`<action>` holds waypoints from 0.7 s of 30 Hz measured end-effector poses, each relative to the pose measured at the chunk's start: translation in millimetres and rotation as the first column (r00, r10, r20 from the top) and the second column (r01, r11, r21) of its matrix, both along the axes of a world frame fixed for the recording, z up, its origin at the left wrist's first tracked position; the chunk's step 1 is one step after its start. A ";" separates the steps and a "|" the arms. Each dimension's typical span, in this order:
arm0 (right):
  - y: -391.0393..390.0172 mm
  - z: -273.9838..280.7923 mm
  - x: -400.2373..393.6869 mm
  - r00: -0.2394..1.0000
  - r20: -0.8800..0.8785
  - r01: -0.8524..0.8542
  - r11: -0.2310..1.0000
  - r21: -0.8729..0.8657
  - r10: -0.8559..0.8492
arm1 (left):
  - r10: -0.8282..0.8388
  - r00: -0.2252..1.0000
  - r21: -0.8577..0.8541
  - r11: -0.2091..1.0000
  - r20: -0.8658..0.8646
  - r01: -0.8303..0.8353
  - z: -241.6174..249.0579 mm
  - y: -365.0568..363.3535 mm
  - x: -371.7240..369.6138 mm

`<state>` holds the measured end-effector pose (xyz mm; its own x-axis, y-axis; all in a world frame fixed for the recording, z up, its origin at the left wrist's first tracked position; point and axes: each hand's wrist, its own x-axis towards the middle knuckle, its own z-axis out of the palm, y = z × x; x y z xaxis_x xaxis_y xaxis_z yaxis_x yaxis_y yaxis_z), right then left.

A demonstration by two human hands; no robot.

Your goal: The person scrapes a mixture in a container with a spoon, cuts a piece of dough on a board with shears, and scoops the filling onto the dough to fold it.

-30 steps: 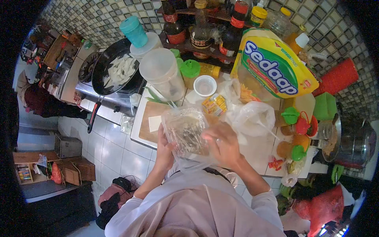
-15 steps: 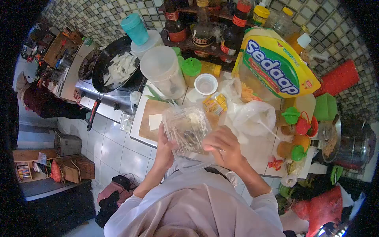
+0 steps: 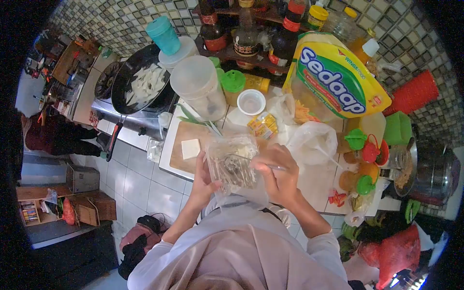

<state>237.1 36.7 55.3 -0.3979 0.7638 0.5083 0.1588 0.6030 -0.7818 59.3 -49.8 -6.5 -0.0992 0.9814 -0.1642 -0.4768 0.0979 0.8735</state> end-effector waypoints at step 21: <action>20.1 -1.8 6.8 0.991 -0.043 0.110 0.960 -0.258 -0.125 | -0.052 0.995 0.038 0.998 -0.090 0.056 -0.7 5.7 -1.4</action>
